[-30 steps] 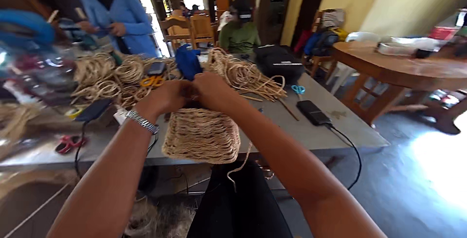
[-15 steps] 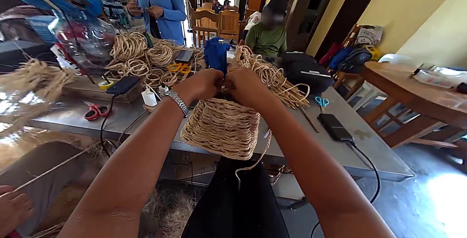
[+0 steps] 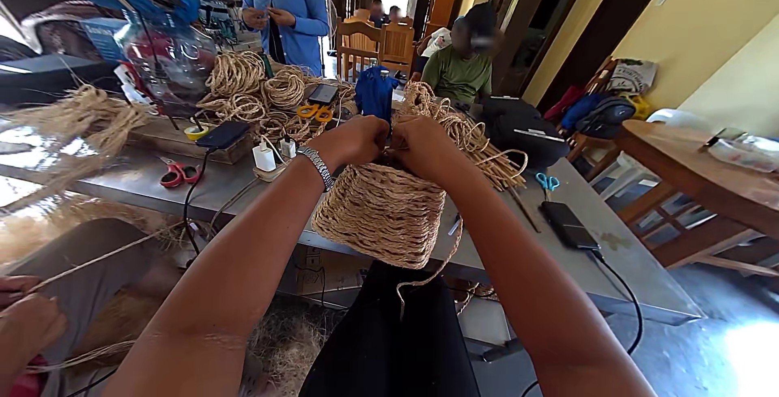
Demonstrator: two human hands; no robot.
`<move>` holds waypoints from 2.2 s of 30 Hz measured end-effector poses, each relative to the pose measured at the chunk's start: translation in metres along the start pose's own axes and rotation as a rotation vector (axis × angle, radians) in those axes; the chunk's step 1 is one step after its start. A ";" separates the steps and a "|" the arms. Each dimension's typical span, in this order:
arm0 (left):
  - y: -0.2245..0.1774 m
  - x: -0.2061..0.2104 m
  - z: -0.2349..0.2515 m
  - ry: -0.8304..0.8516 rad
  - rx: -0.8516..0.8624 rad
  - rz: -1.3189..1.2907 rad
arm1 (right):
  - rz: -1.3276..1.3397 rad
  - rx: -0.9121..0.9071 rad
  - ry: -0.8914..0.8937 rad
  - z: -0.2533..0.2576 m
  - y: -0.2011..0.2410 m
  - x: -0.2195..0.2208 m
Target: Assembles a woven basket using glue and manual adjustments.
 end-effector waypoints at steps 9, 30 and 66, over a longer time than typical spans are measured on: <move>-0.001 -0.001 0.000 0.007 -0.014 -0.002 | -0.004 -0.013 -0.001 -0.001 0.002 -0.002; -0.002 -0.001 0.002 0.009 0.011 0.011 | -0.006 -0.005 -0.014 -0.001 0.001 -0.003; -0.009 0.057 -0.090 -0.910 0.235 -0.580 | 0.488 0.023 -0.336 -0.138 -0.029 0.007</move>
Point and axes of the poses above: each hand's wrist, its own z-axis towards the middle knuckle, its own x-axis out of the palm, y = z × x, the point moved 8 cm from there along z, towards the middle knuckle, and after that the axes turned 12 degrees about x, right-handed, at the moved point
